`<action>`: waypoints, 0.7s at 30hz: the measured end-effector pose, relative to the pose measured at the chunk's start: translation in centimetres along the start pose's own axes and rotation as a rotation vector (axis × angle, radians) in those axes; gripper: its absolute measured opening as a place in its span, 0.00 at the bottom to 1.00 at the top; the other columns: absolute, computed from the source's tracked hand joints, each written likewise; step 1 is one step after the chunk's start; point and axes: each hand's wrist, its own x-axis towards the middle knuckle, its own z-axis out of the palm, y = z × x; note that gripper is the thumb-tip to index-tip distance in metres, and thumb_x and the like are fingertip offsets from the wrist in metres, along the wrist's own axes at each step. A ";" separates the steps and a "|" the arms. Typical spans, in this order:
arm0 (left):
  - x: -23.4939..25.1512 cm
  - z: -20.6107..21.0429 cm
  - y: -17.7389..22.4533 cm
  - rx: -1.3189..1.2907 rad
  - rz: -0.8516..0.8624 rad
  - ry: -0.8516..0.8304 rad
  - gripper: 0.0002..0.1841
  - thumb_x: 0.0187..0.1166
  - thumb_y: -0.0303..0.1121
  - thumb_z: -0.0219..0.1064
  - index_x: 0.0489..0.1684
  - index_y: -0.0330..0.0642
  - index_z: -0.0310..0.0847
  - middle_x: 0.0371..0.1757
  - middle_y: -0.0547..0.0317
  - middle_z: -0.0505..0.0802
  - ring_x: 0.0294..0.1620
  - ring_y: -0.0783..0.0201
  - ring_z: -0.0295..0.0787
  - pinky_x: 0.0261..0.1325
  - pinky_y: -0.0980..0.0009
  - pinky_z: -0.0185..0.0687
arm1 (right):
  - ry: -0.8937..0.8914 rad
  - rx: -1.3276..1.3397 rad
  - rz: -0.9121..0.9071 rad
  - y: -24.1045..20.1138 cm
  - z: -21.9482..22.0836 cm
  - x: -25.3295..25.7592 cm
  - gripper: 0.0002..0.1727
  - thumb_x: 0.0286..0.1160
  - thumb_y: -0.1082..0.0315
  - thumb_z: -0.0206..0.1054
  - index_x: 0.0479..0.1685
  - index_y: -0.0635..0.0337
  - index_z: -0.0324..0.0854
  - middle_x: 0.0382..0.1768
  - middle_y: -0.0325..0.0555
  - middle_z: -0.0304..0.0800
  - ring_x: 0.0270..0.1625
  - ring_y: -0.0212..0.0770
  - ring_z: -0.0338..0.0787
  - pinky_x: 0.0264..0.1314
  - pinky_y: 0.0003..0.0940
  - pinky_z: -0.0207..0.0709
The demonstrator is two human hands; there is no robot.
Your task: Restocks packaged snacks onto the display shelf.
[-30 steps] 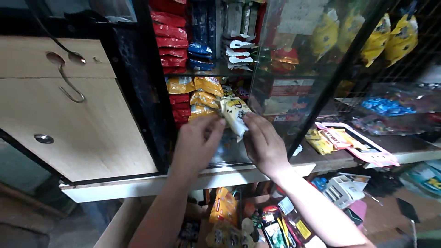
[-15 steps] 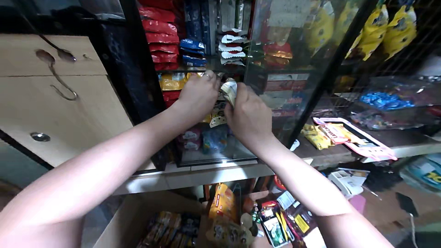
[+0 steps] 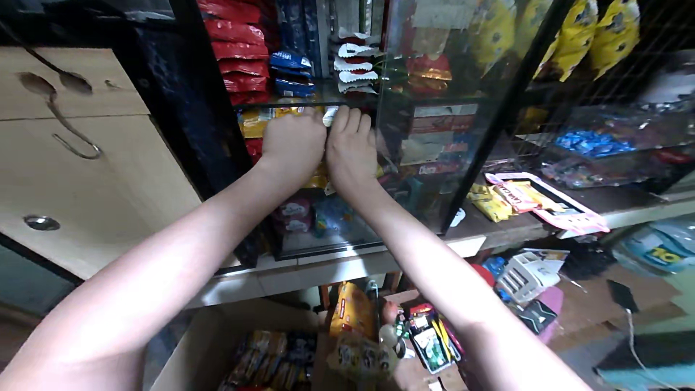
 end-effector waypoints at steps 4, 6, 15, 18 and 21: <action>0.1 0.6 -0.5 -0.050 0.006 0.040 0.23 0.86 0.24 0.55 0.81 0.34 0.70 0.80 0.39 0.78 0.60 0.28 0.86 0.48 0.31 0.79 | 0.056 0.122 0.031 0.7 2.6 -0.3 0.26 0.73 0.80 0.64 0.74 0.76 0.73 0.68 0.69 0.81 0.74 0.66 0.80 0.71 0.55 0.75; 0.2 0.8 -0.6 -0.064 0.001 0.053 0.23 0.87 0.26 0.55 0.81 0.34 0.70 0.80 0.39 0.79 0.60 0.27 0.86 0.48 0.30 0.79 | 0.089 0.181 0.064 0.9 3.2 0.1 0.27 0.72 0.79 0.65 0.74 0.73 0.74 0.70 0.68 0.80 0.75 0.67 0.78 0.72 0.60 0.73; 0.2 1.3 -1.0 -0.088 0.021 0.101 0.22 0.90 0.31 0.53 0.81 0.32 0.70 0.77 0.34 0.79 0.60 0.22 0.84 0.48 0.24 0.76 | -0.230 0.398 0.261 1.5 3.1 2.1 0.29 0.73 0.79 0.66 0.77 0.52 0.79 0.82 0.68 0.66 0.79 0.69 0.72 0.75 0.58 0.73; 0.2 1.5 -1.0 -0.086 0.025 0.124 0.22 0.90 0.30 0.52 0.79 0.31 0.71 0.75 0.32 0.81 0.57 0.22 0.86 0.45 0.25 0.76 | -0.244 0.444 0.239 1.3 3.6 2.7 0.28 0.75 0.79 0.64 0.76 0.52 0.80 0.81 0.65 0.68 0.79 0.66 0.73 0.77 0.56 0.71; 0.3 1.6 -1.0 -0.084 0.019 0.132 0.22 0.91 0.31 0.51 0.80 0.32 0.71 0.75 0.33 0.81 0.57 0.22 0.86 0.44 0.26 0.77 | -0.308 0.445 0.239 1.3 3.8 3.5 0.31 0.74 0.78 0.65 0.80 0.50 0.77 0.82 0.66 0.67 0.81 0.66 0.71 0.80 0.56 0.69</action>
